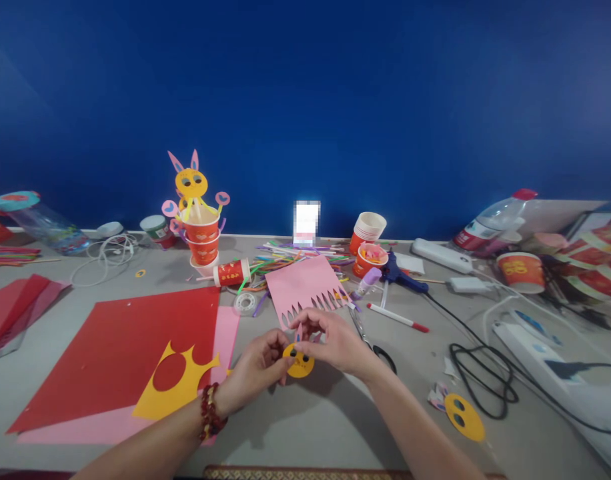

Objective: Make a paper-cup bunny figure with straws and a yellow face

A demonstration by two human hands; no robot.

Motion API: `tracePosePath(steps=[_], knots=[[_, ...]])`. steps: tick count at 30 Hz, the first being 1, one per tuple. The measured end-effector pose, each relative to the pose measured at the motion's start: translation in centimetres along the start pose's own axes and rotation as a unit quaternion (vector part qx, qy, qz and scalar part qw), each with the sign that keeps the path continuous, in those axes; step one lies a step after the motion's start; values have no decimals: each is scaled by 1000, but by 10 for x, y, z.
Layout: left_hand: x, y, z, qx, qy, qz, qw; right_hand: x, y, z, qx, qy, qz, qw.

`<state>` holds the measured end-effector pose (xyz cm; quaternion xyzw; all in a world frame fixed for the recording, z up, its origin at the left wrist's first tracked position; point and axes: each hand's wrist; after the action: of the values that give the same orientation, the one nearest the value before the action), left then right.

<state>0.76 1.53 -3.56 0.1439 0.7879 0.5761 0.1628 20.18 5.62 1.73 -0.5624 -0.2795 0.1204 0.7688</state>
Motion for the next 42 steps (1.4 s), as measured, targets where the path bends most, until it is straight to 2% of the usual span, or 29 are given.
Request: tracePosePath(steps=[35, 42], knots=[[-1, 3, -2, 8, 7, 10, 1000, 0, 1, 0, -18, 3, 4, 1000], [-2, 8, 0, -14, 16, -37, 999, 2, 4, -3, -15, 10, 31, 999]])
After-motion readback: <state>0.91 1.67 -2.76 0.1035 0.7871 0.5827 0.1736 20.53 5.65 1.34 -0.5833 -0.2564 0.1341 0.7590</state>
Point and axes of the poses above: each hand's wrist, its own z-axis towards the middle knuckle, its own x-axis out of the back of the hand, y = z × x, and after that the axes turned 9 degrees about x, right-handed
